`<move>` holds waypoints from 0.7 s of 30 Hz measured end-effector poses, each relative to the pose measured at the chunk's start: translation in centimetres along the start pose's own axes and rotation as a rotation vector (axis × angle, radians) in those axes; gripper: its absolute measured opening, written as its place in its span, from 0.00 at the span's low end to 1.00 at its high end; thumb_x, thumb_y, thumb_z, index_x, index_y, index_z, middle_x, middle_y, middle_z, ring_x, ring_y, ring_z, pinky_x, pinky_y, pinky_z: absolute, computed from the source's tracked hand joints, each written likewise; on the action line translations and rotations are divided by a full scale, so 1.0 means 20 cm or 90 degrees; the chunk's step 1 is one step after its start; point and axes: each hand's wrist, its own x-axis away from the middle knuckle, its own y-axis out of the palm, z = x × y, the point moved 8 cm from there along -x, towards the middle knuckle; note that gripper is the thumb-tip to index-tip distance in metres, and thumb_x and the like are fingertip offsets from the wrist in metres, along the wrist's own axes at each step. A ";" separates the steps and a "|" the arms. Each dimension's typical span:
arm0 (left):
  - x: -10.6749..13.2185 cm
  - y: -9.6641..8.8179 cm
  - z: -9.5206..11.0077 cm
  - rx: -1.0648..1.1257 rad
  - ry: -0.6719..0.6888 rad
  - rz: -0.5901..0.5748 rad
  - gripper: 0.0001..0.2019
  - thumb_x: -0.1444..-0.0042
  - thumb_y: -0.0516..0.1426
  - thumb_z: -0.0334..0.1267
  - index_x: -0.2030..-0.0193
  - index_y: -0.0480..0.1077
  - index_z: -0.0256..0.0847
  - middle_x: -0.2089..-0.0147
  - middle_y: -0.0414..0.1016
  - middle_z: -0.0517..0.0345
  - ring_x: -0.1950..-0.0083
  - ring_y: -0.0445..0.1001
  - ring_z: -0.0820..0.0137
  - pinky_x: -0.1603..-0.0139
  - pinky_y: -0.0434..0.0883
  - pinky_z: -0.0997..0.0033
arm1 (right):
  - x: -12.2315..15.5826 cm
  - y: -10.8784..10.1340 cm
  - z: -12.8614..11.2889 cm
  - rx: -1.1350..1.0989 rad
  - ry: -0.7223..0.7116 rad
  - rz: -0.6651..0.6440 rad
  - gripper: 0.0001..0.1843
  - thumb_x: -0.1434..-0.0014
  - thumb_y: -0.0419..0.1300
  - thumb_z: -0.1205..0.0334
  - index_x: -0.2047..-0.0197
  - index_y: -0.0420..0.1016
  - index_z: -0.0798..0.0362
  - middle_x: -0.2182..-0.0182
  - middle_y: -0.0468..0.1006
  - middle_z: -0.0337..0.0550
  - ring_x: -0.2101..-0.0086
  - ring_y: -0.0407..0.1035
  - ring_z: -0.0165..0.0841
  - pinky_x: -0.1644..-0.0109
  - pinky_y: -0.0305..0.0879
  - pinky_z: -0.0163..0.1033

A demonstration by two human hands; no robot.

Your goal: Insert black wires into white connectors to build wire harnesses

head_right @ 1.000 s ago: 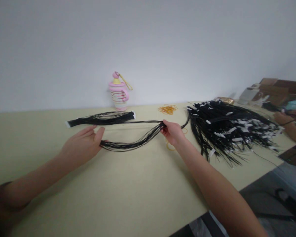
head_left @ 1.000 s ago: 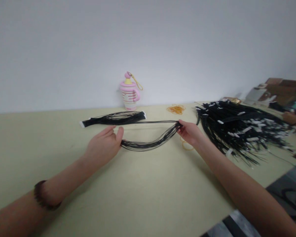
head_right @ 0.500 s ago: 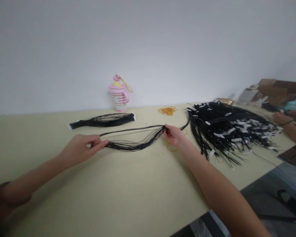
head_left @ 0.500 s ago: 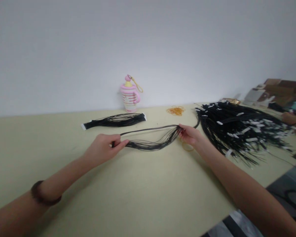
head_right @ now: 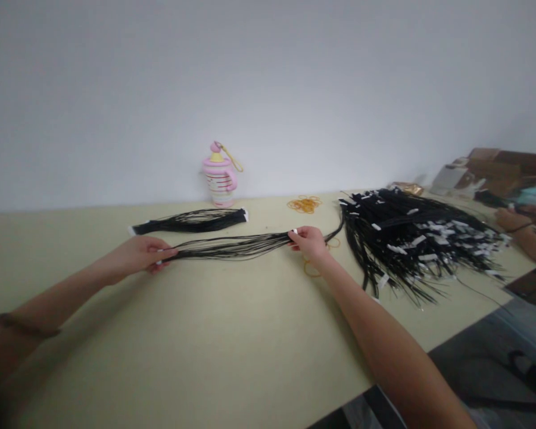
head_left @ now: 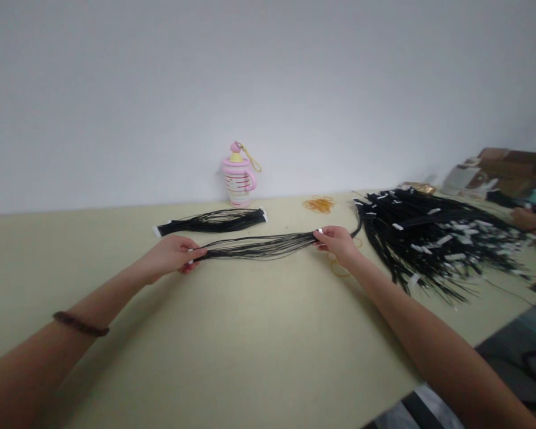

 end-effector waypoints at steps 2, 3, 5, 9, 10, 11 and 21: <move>0.01 -0.03 0.02 -0.012 0.004 0.010 0.18 0.62 0.60 0.52 0.76 0.70 0.36 0.81 0.69 0.57 0.79 0.67 0.72 0.78 0.65 0.74 | 0.00 0.01 -0.02 0.080 -0.051 0.009 0.09 0.54 0.63 0.61 0.75 0.69 0.57 0.81 0.71 0.38 0.81 0.64 0.25 0.79 0.60 0.29; 0.02 -0.04 0.04 -0.021 0.009 0.015 0.18 0.62 0.60 0.52 0.76 0.70 0.37 0.82 0.69 0.57 0.79 0.67 0.72 0.78 0.65 0.74 | -0.01 0.01 -0.04 0.125 -0.078 0.014 0.10 0.53 0.62 0.59 0.75 0.69 0.57 0.82 0.70 0.38 0.81 0.63 0.26 0.79 0.59 0.29; 0.04 -0.07 0.06 -0.055 0.022 0.030 0.17 0.61 0.59 0.52 0.77 0.69 0.37 0.84 0.67 0.58 0.80 0.66 0.71 0.78 0.63 0.74 | 0.00 0.01 -0.07 0.220 -0.138 0.025 0.11 0.51 0.59 0.57 0.74 0.69 0.57 0.82 0.70 0.39 0.80 0.63 0.27 0.77 0.57 0.31; 0.02 -0.11 0.07 -0.211 0.064 0.080 0.17 0.55 0.54 0.52 0.78 0.66 0.39 0.85 0.67 0.58 0.81 0.65 0.69 0.79 0.58 0.74 | 0.05 0.04 -0.15 0.418 -0.270 0.038 0.12 0.46 0.55 0.54 0.67 0.69 0.55 0.71 0.73 0.45 0.68 0.66 0.33 0.66 0.58 0.35; 0.01 -0.11 0.07 -0.264 0.079 0.098 0.17 0.54 0.52 0.52 0.77 0.66 0.39 0.83 0.68 0.57 0.80 0.66 0.68 0.78 0.58 0.73 | 0.07 0.05 -0.16 0.463 -0.296 0.034 0.12 0.45 0.54 0.54 0.65 0.69 0.55 0.68 0.73 0.46 0.66 0.65 0.35 0.63 0.57 0.36; 0.01 -0.12 0.08 -0.319 0.094 0.120 0.17 0.52 0.51 0.52 0.76 0.66 0.39 0.81 0.69 0.55 0.78 0.68 0.66 0.77 0.59 0.72 | 0.08 0.07 -0.17 0.504 -0.316 0.027 0.13 0.45 0.53 0.54 0.64 0.69 0.54 0.66 0.73 0.47 0.64 0.65 0.36 0.62 0.56 0.37; 0.11 0.01 0.14 -0.610 0.144 0.229 0.19 0.43 0.39 0.41 0.62 0.66 0.32 0.67 0.72 0.33 0.65 0.71 0.50 0.72 0.63 0.60 | 0.13 0.23 -0.14 0.743 -0.374 -0.039 0.10 0.41 0.48 0.62 0.62 0.69 0.54 0.62 0.72 0.50 0.61 0.64 0.36 0.58 0.54 0.37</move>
